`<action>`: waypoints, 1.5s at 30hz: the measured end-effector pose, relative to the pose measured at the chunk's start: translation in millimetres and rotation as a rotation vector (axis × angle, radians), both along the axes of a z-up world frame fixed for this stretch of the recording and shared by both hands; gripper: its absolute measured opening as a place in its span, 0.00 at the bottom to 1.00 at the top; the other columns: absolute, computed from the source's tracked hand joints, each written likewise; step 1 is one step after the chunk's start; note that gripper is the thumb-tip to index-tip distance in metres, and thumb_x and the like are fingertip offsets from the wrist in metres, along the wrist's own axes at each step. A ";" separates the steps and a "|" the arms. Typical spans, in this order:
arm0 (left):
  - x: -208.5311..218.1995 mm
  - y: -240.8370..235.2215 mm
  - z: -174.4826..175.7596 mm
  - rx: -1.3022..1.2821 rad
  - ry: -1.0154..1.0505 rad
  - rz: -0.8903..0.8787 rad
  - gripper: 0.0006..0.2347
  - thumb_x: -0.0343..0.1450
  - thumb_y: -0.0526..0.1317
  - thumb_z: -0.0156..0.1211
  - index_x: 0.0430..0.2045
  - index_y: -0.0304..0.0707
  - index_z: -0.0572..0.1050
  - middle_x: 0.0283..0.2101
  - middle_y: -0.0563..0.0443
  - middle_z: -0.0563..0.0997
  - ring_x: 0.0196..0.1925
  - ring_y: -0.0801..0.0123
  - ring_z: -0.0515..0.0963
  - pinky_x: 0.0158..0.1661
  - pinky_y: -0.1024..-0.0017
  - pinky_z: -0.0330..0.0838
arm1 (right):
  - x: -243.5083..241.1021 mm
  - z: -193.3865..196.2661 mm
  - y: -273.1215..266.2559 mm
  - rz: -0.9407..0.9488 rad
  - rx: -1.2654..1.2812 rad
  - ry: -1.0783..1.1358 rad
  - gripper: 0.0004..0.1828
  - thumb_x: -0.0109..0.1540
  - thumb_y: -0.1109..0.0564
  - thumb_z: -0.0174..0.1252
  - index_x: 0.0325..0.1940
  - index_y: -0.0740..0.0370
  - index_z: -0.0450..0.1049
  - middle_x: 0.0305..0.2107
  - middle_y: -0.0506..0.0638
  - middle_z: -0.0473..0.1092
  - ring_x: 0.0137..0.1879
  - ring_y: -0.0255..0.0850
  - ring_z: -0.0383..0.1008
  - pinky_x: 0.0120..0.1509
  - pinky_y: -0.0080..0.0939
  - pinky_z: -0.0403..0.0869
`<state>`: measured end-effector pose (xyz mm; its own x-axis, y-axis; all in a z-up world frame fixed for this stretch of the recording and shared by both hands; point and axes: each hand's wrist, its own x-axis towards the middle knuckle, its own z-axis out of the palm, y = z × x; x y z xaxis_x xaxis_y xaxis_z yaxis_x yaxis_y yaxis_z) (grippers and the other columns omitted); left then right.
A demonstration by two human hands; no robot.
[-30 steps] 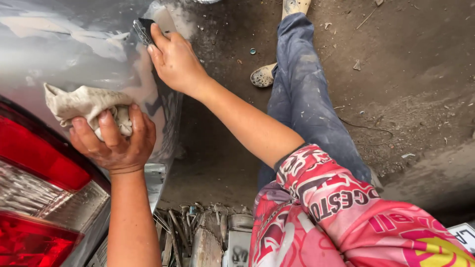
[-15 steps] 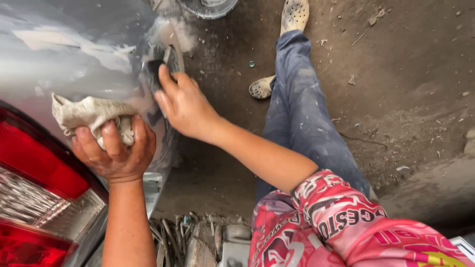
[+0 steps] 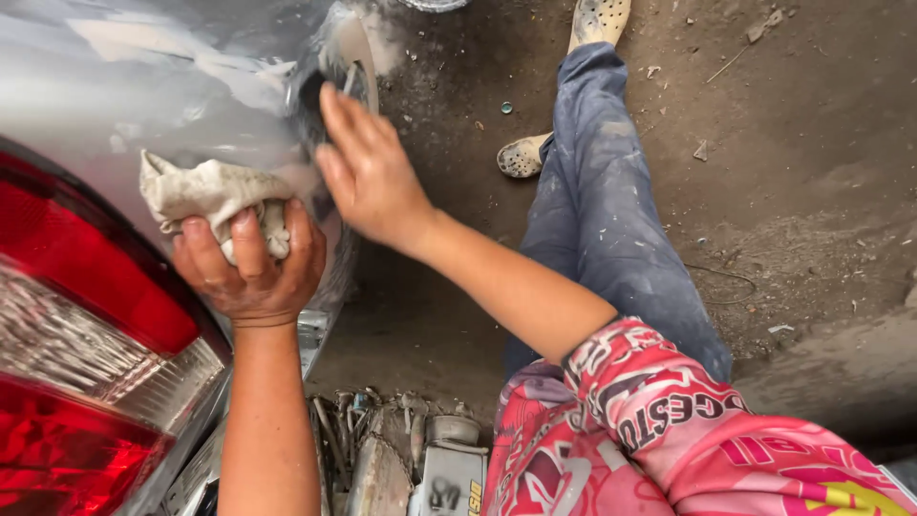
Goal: The person scrubs the rear bumper of a silver car using a black sponge and a white cloth. They repeatedly dip the sponge into a bucket of soapy water and wipe the car's surface, focusing on the area around the taillight.
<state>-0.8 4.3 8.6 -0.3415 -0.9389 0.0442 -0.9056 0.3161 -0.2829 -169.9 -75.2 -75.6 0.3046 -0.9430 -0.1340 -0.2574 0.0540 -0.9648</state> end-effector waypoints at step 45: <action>-13.1 -16.4 12.0 -0.119 0.085 0.022 0.11 0.75 0.49 0.62 0.50 0.55 0.79 0.63 0.50 0.67 0.68 0.48 0.65 0.65 0.49 0.61 | -15.3 -30.5 -2.9 0.018 0.193 -0.076 0.22 0.70 0.58 0.54 0.67 0.72 0.69 0.56 0.68 0.74 0.62 0.55 0.76 0.65 0.46 0.72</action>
<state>-14.0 -12.0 20.6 -0.3112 -0.9323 0.1840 -0.9342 0.2647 -0.2390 -185.2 -78.1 -106.2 0.3374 -0.8963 -0.2877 -0.1870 0.2358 -0.9537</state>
